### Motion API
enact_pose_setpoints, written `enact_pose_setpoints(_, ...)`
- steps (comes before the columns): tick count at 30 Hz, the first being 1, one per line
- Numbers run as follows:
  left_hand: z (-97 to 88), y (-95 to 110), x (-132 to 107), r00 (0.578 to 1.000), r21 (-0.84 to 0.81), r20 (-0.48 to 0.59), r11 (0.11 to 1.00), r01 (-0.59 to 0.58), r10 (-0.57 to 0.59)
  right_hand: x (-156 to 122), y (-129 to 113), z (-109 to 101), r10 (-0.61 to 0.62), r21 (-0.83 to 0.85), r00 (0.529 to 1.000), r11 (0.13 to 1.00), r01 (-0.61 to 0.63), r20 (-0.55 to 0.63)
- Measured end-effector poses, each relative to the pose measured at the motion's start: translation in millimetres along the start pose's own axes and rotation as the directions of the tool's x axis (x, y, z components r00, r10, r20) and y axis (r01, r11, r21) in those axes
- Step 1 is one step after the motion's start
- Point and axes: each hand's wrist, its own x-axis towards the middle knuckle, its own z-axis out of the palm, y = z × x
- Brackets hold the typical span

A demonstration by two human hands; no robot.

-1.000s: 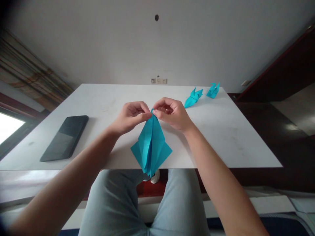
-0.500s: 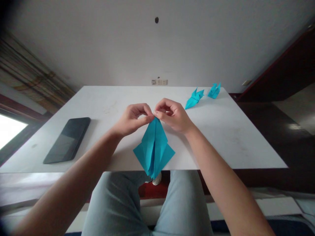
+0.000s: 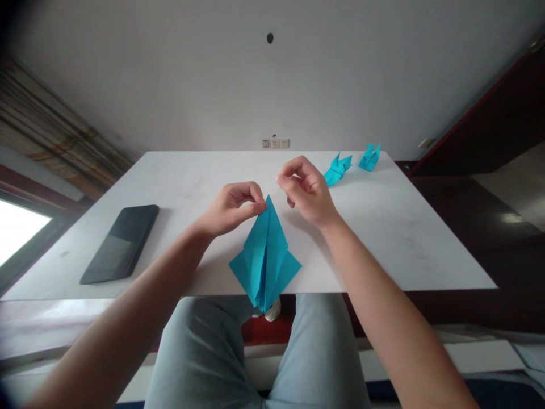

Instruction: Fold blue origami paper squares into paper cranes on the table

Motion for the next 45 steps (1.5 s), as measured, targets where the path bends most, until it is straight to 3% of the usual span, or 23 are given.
enact_pose_setpoints(3, 0.2, -1, 0, 0.999, -0.017, -0.028, 1.0, 0.021, -0.021, 2, 0, -4, 0.028, -0.01, 0.999, 1.0, -0.029, -0.018)
enact_pose_setpoints(9, -0.4, -2, 1, 1.0, -0.031, -0.021, 0.999, 0.013, -0.014, -1, -1, 0, 0.153, -0.107, 0.972, 0.985, -0.136, 0.18)
enact_pose_setpoints(15, -0.3, -5, 2, 0.999, 0.002, -0.023, 1.0, 0.029, -0.029, 3, 11, -6, 0.082, -0.059, 0.997, 0.995, -0.081, 0.01)
enact_pose_setpoints(19, -0.3, -15, 6, 0.991, -0.013, -0.121, 0.998, 0.06, -0.061, 6, 19, -9, 0.1, -0.126, 0.995, 0.987, -0.099, -0.005)
enact_pose_setpoints(25, -6.5, -31, 12, 0.953, -0.042, -0.302, 0.999, 0.021, -0.033, 2, 26, -7, 0.261, -0.253, 0.945, 0.945, -0.208, 0.196)
enact_pose_setpoints(29, -13.1, -36, 15, 0.918, -0.006, -0.396, 1.0, 0.008, -0.01, 1, 29, -9, 0.314, -0.235, 0.905, 0.939, -0.251, 0.288)
enact_pose_setpoints(32, -14.7, -39, 14, 0.906, 0.044, -0.423, 0.999, 0.032, -0.01, 3, 32, -9, 0.296, -0.154, 0.916, 0.953, -0.262, 0.271)
enact_pose_setpoints(35, -13.2, -43, 11, 0.911, 0.074, -0.399, 0.987, 0.146, -0.104, 6, 36, -11, 0.262, -0.086, 0.949, 0.964, -0.25, 0.175)
enact_pose_setpoints(39, -11.3, -46, 8, 0.929, 0.099, -0.28, 0.956, 0.278, -0.241, 10, 40, -15, 0.201, -0.071, 0.979, 0.978, -0.199, 0.024)
enact_pose_setpoints(45, -11.5, -43, 8, 0.966, 0.03, -0.151, 0.976, 0.215, -0.209, 11, 43, -17, 0.129, -0.094, 0.991, 0.987, -0.13, -0.019)
